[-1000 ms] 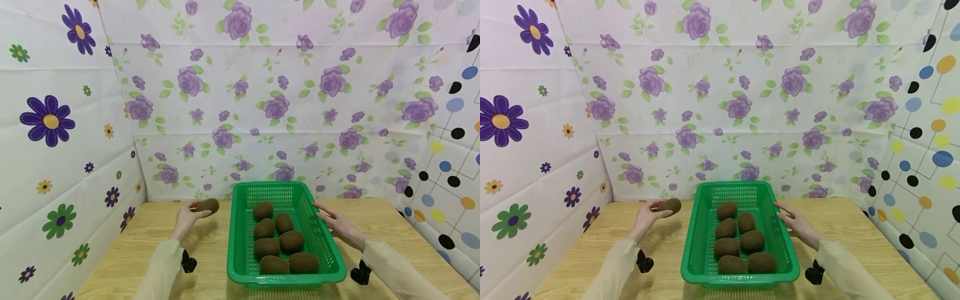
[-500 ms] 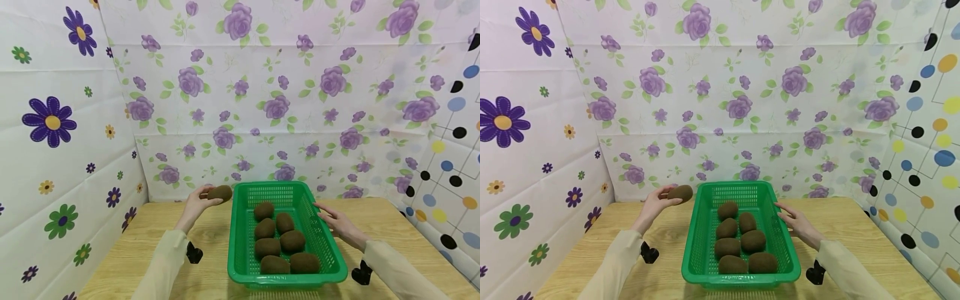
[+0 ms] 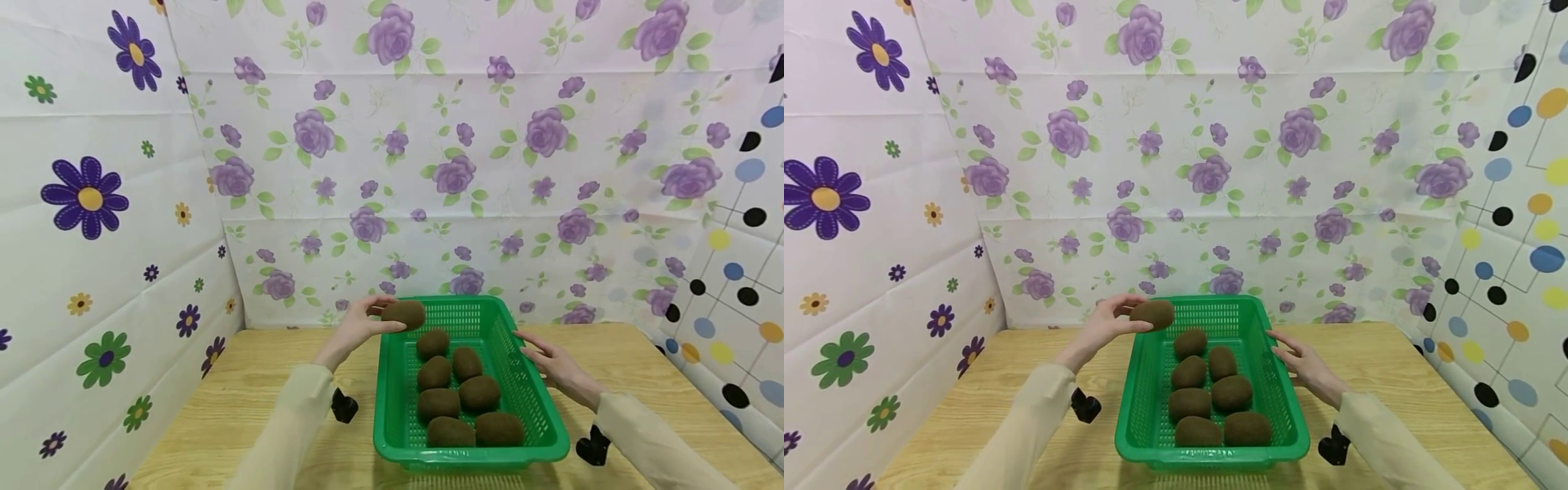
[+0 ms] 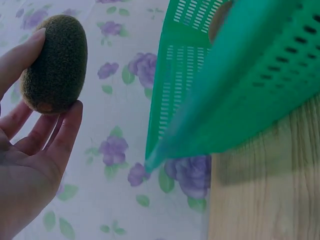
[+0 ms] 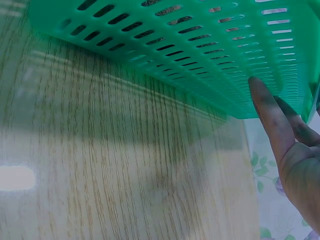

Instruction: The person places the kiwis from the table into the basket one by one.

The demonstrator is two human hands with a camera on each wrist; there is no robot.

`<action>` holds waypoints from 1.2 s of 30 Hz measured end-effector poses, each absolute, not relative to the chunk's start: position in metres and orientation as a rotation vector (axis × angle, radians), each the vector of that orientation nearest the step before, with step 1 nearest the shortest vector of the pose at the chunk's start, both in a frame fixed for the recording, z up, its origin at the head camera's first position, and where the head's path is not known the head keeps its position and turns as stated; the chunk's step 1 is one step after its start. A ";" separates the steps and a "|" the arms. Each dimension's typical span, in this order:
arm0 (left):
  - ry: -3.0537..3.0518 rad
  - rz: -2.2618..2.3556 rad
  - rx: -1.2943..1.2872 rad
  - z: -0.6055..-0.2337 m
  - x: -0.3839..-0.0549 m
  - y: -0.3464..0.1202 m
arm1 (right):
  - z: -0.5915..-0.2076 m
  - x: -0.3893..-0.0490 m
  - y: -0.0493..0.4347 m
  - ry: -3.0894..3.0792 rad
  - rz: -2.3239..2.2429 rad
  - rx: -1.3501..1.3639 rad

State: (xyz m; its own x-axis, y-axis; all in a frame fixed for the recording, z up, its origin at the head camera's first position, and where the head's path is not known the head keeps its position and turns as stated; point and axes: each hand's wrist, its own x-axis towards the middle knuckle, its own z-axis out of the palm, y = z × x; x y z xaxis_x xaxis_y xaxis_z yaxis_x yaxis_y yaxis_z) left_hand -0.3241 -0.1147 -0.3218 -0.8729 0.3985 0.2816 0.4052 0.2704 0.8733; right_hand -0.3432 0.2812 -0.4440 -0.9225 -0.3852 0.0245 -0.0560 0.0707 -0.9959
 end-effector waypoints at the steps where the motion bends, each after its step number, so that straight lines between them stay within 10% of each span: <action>1: -2.506 -1.700 -0.809 -0.320 -0.324 -0.110 | -0.444 -0.343 0.281 2.098 -1.939 -0.443; 36: -2.892 -1.456 -1.100 -0.378 -0.335 0.000 | -0.445 -0.345 0.283 2.088 -1.944 -0.457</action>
State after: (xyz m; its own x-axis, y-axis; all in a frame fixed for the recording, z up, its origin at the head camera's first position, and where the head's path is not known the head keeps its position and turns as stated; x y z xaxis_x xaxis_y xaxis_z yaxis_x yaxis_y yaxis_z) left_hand -0.3351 0.0003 -0.3780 -0.7587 0.6504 0.0370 0.4171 0.4413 0.7945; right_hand -0.3446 0.2827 -0.4446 -0.9190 -0.3931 0.0293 -0.0574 0.0598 -0.9966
